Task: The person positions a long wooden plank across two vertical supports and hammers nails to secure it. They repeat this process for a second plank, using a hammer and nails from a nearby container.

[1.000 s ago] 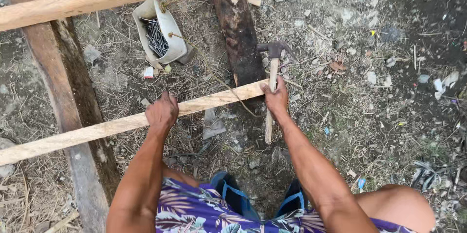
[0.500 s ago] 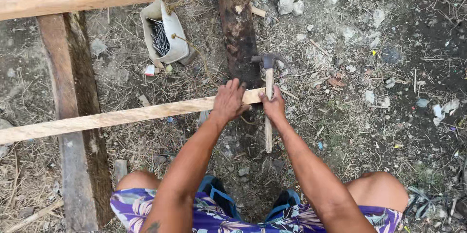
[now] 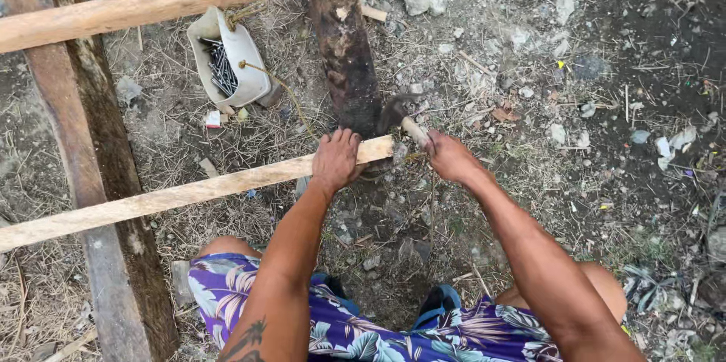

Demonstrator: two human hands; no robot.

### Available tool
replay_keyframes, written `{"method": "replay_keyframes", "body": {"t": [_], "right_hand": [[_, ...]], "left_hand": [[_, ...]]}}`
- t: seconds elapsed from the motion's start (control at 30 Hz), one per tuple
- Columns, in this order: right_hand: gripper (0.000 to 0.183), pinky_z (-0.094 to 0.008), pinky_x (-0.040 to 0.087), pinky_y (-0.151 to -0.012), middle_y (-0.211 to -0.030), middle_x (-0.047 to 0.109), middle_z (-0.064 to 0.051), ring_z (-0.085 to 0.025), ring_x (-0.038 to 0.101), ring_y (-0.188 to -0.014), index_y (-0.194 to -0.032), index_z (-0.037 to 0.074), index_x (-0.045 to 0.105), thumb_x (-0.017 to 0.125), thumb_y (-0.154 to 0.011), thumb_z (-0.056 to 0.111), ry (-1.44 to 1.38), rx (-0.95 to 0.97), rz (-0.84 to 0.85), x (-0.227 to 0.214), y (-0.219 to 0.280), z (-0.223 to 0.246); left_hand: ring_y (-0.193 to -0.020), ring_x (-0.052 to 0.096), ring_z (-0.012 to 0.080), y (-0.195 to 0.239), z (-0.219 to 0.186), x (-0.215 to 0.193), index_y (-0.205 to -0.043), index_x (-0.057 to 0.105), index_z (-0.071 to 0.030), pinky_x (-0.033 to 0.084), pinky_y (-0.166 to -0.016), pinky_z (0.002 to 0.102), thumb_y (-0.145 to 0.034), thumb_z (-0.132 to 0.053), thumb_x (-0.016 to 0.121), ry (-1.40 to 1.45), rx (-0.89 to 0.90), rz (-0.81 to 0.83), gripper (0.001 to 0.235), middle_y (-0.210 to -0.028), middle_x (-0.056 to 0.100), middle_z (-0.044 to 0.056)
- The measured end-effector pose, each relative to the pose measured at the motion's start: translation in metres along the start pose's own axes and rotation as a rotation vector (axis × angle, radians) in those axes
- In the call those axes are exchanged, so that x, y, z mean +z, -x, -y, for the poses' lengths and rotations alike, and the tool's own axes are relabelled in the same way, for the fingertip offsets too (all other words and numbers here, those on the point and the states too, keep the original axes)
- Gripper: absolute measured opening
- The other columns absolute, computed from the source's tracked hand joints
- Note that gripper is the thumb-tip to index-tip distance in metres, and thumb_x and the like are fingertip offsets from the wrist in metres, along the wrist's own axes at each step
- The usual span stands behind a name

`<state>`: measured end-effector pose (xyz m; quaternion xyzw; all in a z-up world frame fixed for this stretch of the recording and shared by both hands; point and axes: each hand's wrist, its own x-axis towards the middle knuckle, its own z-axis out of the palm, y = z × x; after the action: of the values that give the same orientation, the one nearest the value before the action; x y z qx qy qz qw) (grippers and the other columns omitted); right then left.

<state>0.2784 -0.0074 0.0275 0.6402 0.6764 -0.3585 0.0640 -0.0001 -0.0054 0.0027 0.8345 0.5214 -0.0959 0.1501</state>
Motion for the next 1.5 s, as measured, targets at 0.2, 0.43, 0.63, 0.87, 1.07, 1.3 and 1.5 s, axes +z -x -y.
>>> {"method": "replay_keyframes", "body": {"t": [0.2, 0.43, 0.63, 0.87, 1.07, 1.3, 1.5], "right_hand": [[0.032, -0.051, 0.05, -0.056, -0.079, 0.061, -0.016, -0.029, 0.058, -0.064, -0.114, 0.006, 0.052, 0.035, -0.113, 0.032, -0.14, 0.079, 0.064, -0.014, 0.031, 0.026], [0.025, -0.048, 0.044, -0.037, -0.054, 0.057, -0.011, -0.027, 0.054, -0.039, -0.112, 0.005, 0.044, 0.043, -0.105, 0.029, -0.28, -0.023, -0.227, 0.03, 0.083, 0.039], [0.02, -0.035, 0.038, -0.025, -0.052, 0.044, -0.005, -0.017, 0.041, -0.036, -0.112, 0.0, 0.044, 0.034, -0.106, 0.016, -0.036, -0.006, -0.136, 0.072, 0.091, 0.016], [0.029, -0.034, 0.035, -0.026, -0.052, 0.046, -0.004, -0.014, 0.041, -0.033, -0.115, -0.006, 0.044, 0.029, -0.109, 0.019, -0.091, -0.035, -0.171, 0.087, 0.087, 0.016], [0.029, -0.032, 0.04, -0.026, -0.056, 0.05, -0.003, -0.013, 0.043, -0.035, -0.116, 0.004, 0.047, 0.032, -0.107, 0.027, -0.331, 0.021, -0.082, 0.062, 0.094, 0.034], [0.026, -0.033, 0.043, -0.041, -0.071, 0.052, -0.003, -0.013, 0.052, -0.052, -0.122, 0.002, 0.049, 0.035, -0.117, 0.023, -0.376, -0.559, -0.565, 0.017, 0.144, 0.062], [0.021, -0.026, 0.043, -0.035, -0.068, 0.055, -0.002, -0.011, 0.055, -0.05, -0.118, 0.006, 0.054, 0.035, -0.116, 0.013, -0.136, -0.58, -0.555, 0.025, 0.129, 0.084]], "left_hand": [[-0.11, 0.05, 0.0238, 0.004, -0.004, -0.008, -0.125, 0.058, -0.006, 0.041, -0.085, 0.04, -0.086, -0.061, 0.069, -0.059, 0.019, -0.079, 0.069, -0.109, 0.054, 0.008], [-0.106, 0.05, 0.0238, 0.003, 0.007, 0.01, -0.118, 0.063, -0.003, 0.042, -0.085, 0.04, -0.091, -0.055, 0.057, 0.114, 0.037, -0.141, 0.059, -0.114, 0.054, 0.01], [-0.097, 0.054, 0.0245, -0.021, 0.012, 0.043, -0.123, 0.067, -0.007, 0.049, -0.078, 0.039, -0.105, -0.018, 0.055, 0.482, -0.172, -0.418, 0.024, -0.113, 0.056, 0.011], [-0.099, 0.075, 0.0232, -0.008, -0.001, 0.056, -0.111, 0.077, -0.009, 0.057, -0.09, 0.037, -0.098, -0.016, 0.071, 1.158, 0.002, -0.821, 0.015, -0.108, 0.078, 0.009], [-0.089, 0.075, 0.0253, 0.0, -0.004, 0.066, -0.111, 0.075, -0.01, 0.058, -0.077, 0.035, -0.099, -0.019, 0.071, 0.994, -0.08, -0.724, 0.016, -0.105, 0.077, 0.01], [-0.092, 0.074, 0.0301, -0.004, -0.002, 0.078, -0.113, 0.072, -0.011, 0.059, -0.078, 0.037, -0.098, -0.015, 0.07, 0.866, 0.015, -0.832, 0.015, -0.107, 0.074, 0.009], [-0.088, 0.073, 0.026, -0.006, -0.002, 0.083, -0.115, 0.071, -0.02, 0.061, -0.075, 0.035, -0.099, -0.018, 0.067, 0.729, 0.067, -0.762, 0.016, -0.103, 0.072, 0.005]]}}
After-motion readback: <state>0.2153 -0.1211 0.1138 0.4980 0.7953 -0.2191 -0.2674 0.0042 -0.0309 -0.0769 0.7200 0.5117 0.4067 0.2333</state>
